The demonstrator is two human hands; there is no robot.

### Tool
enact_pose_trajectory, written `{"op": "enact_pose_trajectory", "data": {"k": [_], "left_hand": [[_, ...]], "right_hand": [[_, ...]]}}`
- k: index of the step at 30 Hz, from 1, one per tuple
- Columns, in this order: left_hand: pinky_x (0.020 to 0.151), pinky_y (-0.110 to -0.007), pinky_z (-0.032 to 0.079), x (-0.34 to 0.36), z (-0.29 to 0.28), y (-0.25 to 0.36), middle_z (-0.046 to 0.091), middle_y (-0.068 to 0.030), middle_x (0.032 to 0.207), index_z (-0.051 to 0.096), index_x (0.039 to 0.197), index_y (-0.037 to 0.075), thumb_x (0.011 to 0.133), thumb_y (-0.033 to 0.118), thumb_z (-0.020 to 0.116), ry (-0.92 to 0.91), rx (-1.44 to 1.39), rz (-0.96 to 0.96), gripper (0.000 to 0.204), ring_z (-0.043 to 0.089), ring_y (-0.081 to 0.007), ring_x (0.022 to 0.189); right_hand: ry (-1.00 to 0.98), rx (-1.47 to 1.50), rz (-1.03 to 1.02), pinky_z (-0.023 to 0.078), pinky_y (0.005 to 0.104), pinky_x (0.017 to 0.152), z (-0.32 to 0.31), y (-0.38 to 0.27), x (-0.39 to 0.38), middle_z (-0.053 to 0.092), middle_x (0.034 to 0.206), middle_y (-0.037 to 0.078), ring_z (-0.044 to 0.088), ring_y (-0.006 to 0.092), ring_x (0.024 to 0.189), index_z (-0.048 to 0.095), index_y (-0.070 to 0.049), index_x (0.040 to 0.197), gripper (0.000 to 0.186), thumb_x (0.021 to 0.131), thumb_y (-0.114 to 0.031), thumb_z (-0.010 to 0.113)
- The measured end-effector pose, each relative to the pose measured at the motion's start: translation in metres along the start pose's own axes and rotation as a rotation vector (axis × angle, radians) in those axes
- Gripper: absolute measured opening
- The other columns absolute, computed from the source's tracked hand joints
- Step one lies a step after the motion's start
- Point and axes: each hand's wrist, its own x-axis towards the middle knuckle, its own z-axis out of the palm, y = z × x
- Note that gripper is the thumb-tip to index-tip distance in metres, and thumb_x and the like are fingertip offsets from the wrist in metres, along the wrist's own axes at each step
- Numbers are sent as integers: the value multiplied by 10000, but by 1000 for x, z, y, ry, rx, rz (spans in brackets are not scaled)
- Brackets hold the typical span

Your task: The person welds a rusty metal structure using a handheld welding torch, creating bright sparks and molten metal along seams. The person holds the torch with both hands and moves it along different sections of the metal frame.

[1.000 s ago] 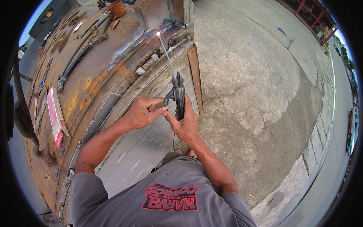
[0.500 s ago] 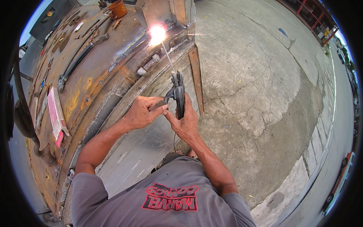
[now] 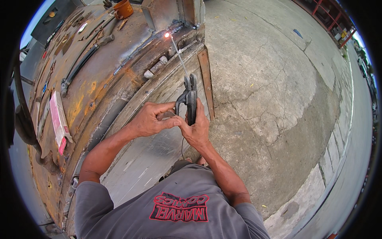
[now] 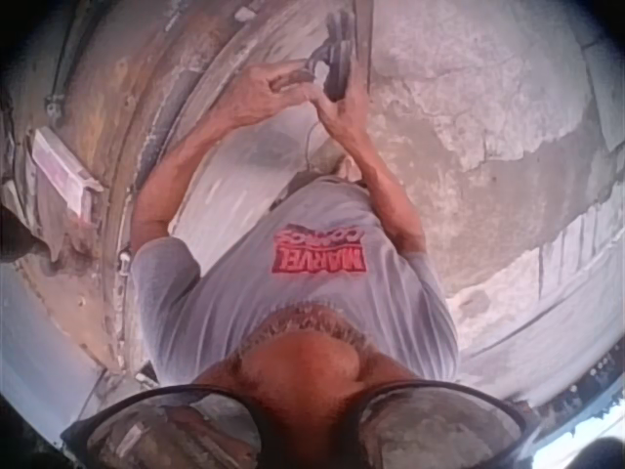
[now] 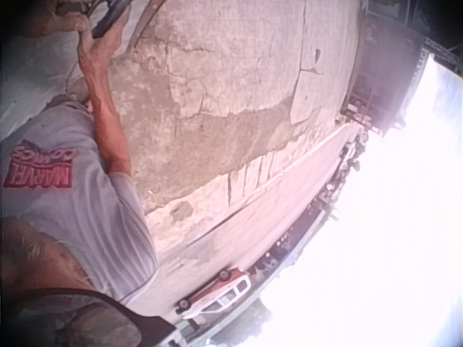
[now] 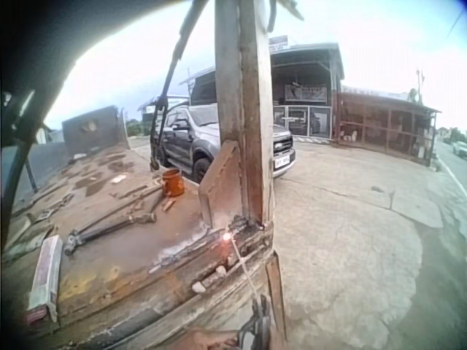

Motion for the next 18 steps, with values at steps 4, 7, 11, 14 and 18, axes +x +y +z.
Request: {"op": "enact_pose_trajectory", "data": {"k": [4,7,11,14,18], "left_hand": [[608,-324,494,1,-1,0,757,-79,838,735,1283,53,926,305,837,-10,30,-37,449,596,-88,679],[528,-308,352,0,2,-8,467,2,656,733,1330,85,887,324,868,23,57,-27,521,410,-63,569],[549,-317,411,1,-1,1,662,-41,703,774,1202,76,906,300,849,13,80,-76,379,499,-80,611],[490,-292,287,1,5,-11,353,39,586,746,1335,102,868,312,885,75,61,1,531,338,-49,526],[491,-290,289,1,3,-10,360,42,594,745,1335,99,871,327,886,64,77,-25,536,343,-51,530]], "right_hand": [[-3,5,-19,479,300,547,1,3,0,579,816,44,568,127,637,417,27,1529,911,850,-328,910],[-30,-8,-21,472,298,539,0,-3,3,571,791,33,559,123,622,419,20,1530,917,846,-339,913],[-37,-13,-14,466,298,533,-1,-2,4,567,772,28,555,119,614,419,17,1532,919,846,-344,913],[-38,14,-7,464,297,529,1,-3,5,568,768,30,555,118,612,416,18,1532,920,848,-345,912],[-39,22,-17,462,295,523,1,0,4,568,763,32,554,118,605,412,23,1528,918,853,-350,909]]}}
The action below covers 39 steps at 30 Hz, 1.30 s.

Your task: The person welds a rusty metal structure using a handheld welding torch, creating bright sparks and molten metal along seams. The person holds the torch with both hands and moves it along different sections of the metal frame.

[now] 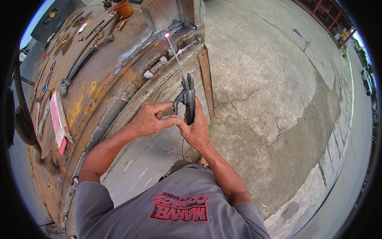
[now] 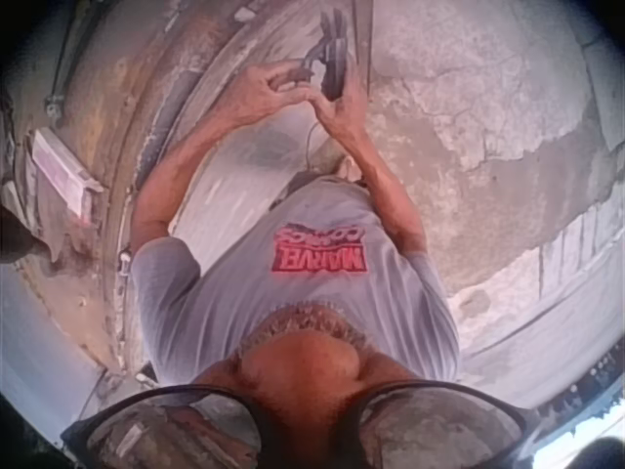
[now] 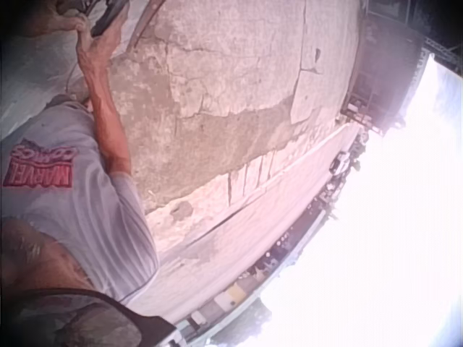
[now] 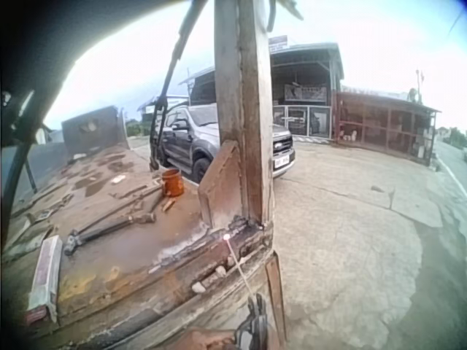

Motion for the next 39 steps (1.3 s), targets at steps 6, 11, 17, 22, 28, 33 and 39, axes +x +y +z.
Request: {"op": "enact_pose_trajectory", "data": {"k": [6,11,17,22,28,33,39], "left_hand": [[539,-329,387,0,-5,9,616,-30,652,779,1141,71,905,322,847,-18,7,-37,351,454,-92,581],[481,-296,343,0,-2,2,580,-12,652,769,1271,57,858,335,896,6,0,-30,514,397,-54,545],[676,-334,563,0,-5,9,793,-130,936,698,1339,38,894,279,859,-40,-46,13,531,689,-100,768],[497,-284,329,-1,0,1,706,-26,766,608,1501,92,833,313,906,-54,-52,81,764,331,-51,537],[502,-303,313,0,5,-11,461,9,646,603,1505,85,839,337,904,-37,-75,101,773,303,-61,531],[651,-348,422,1,0,3,522,-45,787,611,1482,64,860,301,885,-67,-69,34,719,458,-117,702],[926,-431,646,-1,-7,16,794,-163,1114,648,1398,25,910,221,844,-114,-92,-65,561,773,-221,1026]], "right_hand": [[7,3,10,468,299,525,1,-3,1,566,759,37,557,120,606,418,30,1509,892,859,-341,904],[2,18,18,471,302,530,0,-3,2,569,759,37,558,124,608,433,28,1492,848,865,-304,896],[30,50,-10,470,290,544,-1,-2,1,572,798,38,558,115,625,428,32,1510,873,859,-301,905],[45,19,-14,474,287,551,-3,-1,-2,585,817,43,571,115,631,416,36,1527,904,854,-310,911],[6,39,56,482,294,549,0,0,-3,591,810,47,583,121,629,417,32,1527,887,862,-299,901],[12,13,27,486,298,547,-2,0,-2,592,809,49,585,122,625,414,31,1530,881,865,-290,896],[12,13,-8,492,296,554,-1,1,-2,594,809,54,585,127,633,409,33,1533,877,865,-267,893]]}}
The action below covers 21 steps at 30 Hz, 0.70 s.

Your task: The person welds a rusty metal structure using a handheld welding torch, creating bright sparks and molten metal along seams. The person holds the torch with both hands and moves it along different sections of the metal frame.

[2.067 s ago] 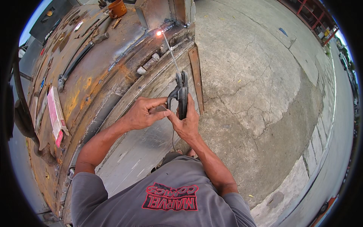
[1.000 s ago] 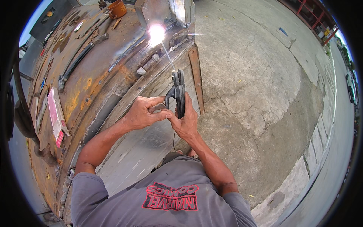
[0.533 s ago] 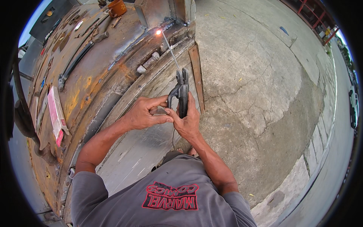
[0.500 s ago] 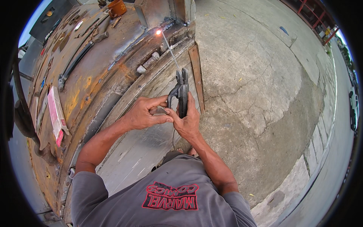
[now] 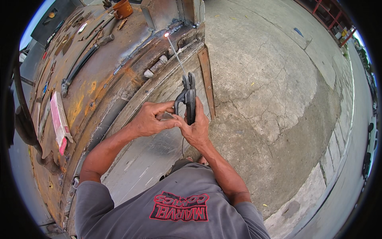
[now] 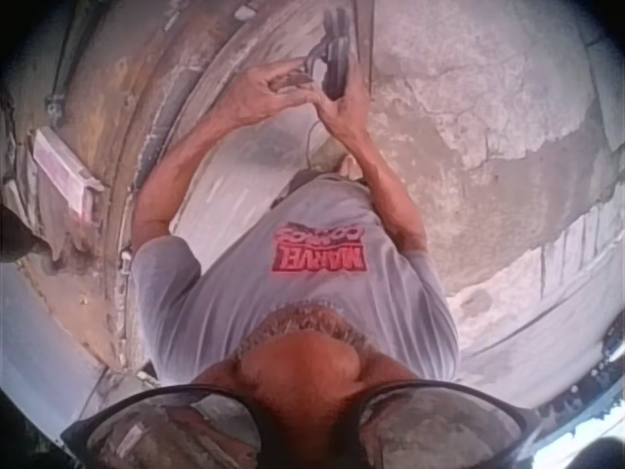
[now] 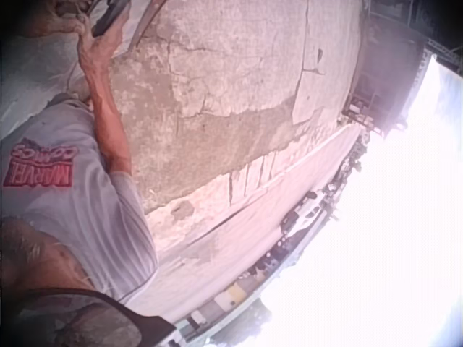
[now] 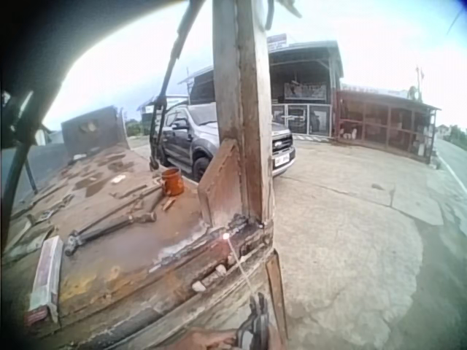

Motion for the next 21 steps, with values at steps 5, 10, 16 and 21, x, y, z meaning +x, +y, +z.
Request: {"op": "enact_pose_trajectory", "data": {"k": [5,10,16,21], "left_hand": [[904,-413,650,0,-1,2,803,-151,1059,678,1348,21,907,227,849,12,32,11,516,778,-208,976],[600,-326,409,1,6,-17,524,-19,718,735,1306,63,871,337,885,112,57,103,535,478,-96,645],[484,-299,290,2,7,-21,397,38,576,774,1248,81,861,392,895,144,87,137,511,336,-53,518],[481,-293,297,2,7,-21,444,33,584,777,1239,78,860,407,895,152,67,120,515,351,-50,517]], "right_hand": [[-7,-9,-1,497,302,561,0,1,0,592,809,51,591,133,647,410,29,1526,856,872,-258,883],[-14,-12,-3,499,306,566,1,1,0,595,811,51,589,135,651,413,24,1518,854,872,-275,883],[-22,8,19,492,306,564,0,-1,1,584,770,38,579,134,650,415,31,1515,881,874,-354,882],[-28,5,50,491,306,568,0,-3,1,583,761,37,579,136,649,415,42,1512,903,871,-388,883]]}}
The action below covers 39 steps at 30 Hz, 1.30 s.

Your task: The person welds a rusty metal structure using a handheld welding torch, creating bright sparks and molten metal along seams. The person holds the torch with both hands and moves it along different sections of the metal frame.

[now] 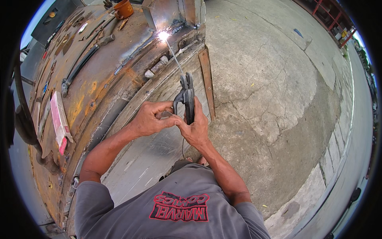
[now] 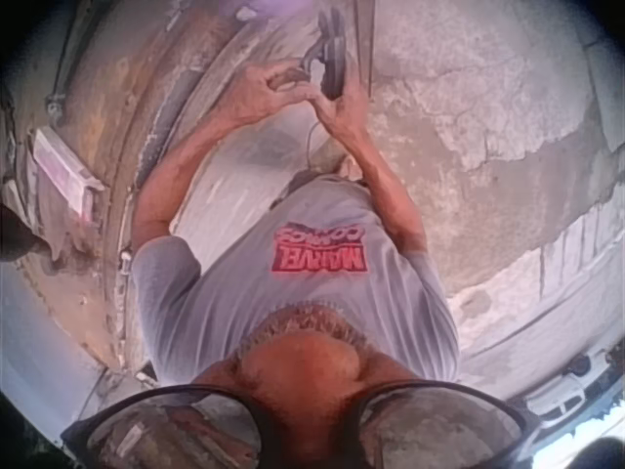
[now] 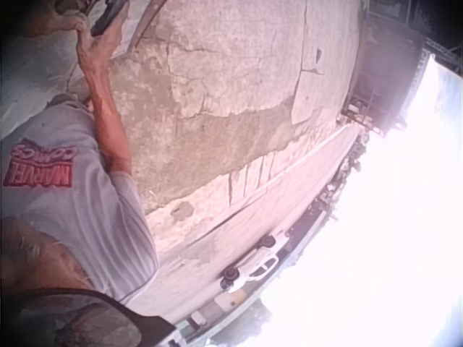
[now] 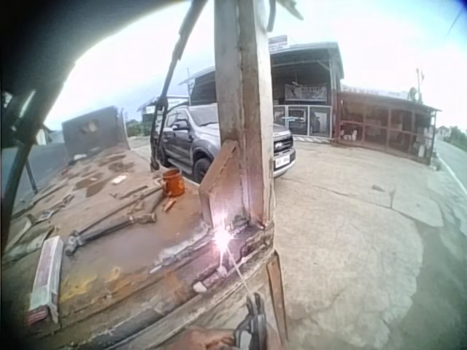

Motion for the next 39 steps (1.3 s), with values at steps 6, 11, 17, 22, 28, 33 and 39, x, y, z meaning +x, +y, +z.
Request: {"op": "enact_pose_trajectory", "data": {"k": [6,11,17,22,28,33,39], "left_hand": [[646,-331,573,1,-6,11,800,-120,911,756,1179,26,885,322,878,-48,19,-17,434,727,-131,754],[754,-354,644,1,-7,14,801,-150,959,723,1270,9,891,287,872,-87,-17,-17,493,779,-181,862],[559,-311,419,0,-3,6,620,-50,712,735,1296,42,875,349,885,-32,-3,9,542,500,-91,615],[481,-297,312,0,-1,2,528,0,600,753,1286,64,857,385,900,-5,8,1,555,370,-56,519],[583,-332,492,2,-5,13,795,-95,860,764,1128,44,889,323,875,-26,13,-23,384,658,-98,652],[576,-340,483,0,-5,15,791,-98,847,763,1130,41,887,322,877,-13,8,-38,388,637,-97,636],[592,-322,520,1,-7,14,800,-116,893,745,1235,27,881,332,881,-52,39,-76,487,678,-112,676]], "right_hand": [[-5,15,0,487,309,557,0,0,0,576,767,42,569,130,633,411,50,1516,914,864,-375,890],[34,-7,-76,485,311,546,0,-2,-3,582,791,50,578,136,623,412,43,1520,901,854,-314,902],[34,4,-46,483,310,549,2,1,-2,578,788,44,566,131,629,424,39,1512,881,862,-324,895],[23,15,-5,483,309,555,3,0,-2,567,770,37,559,133,635,428,42,1500,880,868,-359,889],[21,1,9,485,311,557,4,4,-1,567,759,41,567,140,637,421,57,1493,907,868,-410,883],[-2,9,25,493,317,569,3,2,1,582,781,53,581,148,652,427,44,1496,914,867,-441,878],[-4,-5,15,510,325,592,3,1,1,596,815,64,594,150,668,427,24,1509,904,862,-409,887]]}}
